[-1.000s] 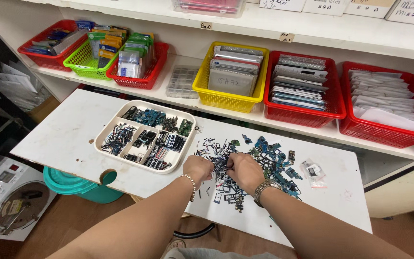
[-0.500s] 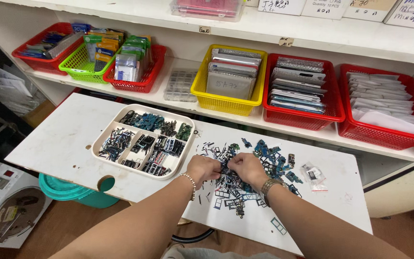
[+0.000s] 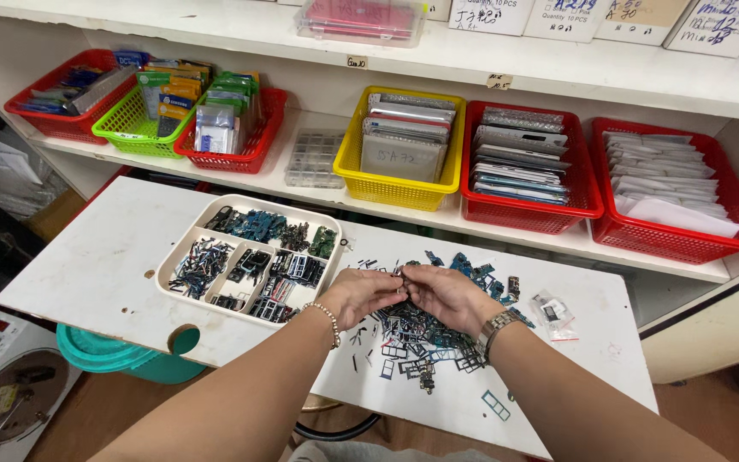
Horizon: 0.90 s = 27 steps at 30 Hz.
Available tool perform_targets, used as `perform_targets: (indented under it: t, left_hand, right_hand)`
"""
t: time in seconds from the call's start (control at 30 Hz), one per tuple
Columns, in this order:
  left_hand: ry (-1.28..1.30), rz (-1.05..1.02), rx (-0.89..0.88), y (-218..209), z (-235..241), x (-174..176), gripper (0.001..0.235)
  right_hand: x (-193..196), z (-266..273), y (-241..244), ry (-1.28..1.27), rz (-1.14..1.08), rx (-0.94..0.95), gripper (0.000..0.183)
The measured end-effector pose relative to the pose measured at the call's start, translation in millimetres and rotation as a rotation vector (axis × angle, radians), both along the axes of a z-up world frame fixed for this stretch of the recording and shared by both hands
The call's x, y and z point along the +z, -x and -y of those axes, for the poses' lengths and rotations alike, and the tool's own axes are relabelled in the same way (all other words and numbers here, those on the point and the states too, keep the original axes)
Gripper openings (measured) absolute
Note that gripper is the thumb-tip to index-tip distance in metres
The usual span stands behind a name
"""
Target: The person sorts small electronic components from a pile on a white table into a compartmentalized tray. They pick up individual pieces, separate them, and place them into specific sections of the tray. The background shows shelves with labeled baskets containing various items.
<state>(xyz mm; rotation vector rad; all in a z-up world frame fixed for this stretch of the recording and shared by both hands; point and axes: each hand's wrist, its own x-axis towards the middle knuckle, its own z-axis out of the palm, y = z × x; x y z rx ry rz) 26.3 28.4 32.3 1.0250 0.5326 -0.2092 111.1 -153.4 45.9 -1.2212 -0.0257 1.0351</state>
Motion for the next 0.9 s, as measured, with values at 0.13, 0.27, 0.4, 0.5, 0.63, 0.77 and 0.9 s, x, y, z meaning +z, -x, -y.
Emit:
perform_targets:
  t: [0.13, 0.27, 0.4, 0.5, 0.63, 0.77, 0.9]
  left_hand:
    - [0.047, 0.053, 0.004, 6, -5, 2, 0.017]
    - [0.097, 0.067, -0.004, 8, -6, 5, 0.014]
    - [-0.005, -0.009, -0.016, 7, -4, 8, 0.012]
    - [-0.165, -0.068, -0.027, 3, 1, 7, 0.013]
    - [-0.205, -0.084, -0.011, 1, 4, 6, 0.014]
    - [-0.036, -0.071, 0.046, 7, -4, 4, 0.014]
    - [0.022, -0.013, 0.118, 6, -9, -3, 0.015]
  right_hand:
    - [8, 3, -1, -0.069, -0.072, -0.022, 0.018]
    - [16, 4, 2, -0.047, -0.102, -0.067, 0.018]
    - [24, 0, 7, -0.003, -0.024, -0.026, 0.019]
    - [26, -5, 10, 0.230, 0.244, 0.107, 0.021]
    - [24, -10, 11, 0.262, 0.307, 0.117, 0.022]
    - [20, 0, 6, 0.009, -0.030, -0.008, 0.020]
    - [6, -7, 8, 0.024, -0.013, -0.025, 0.019]
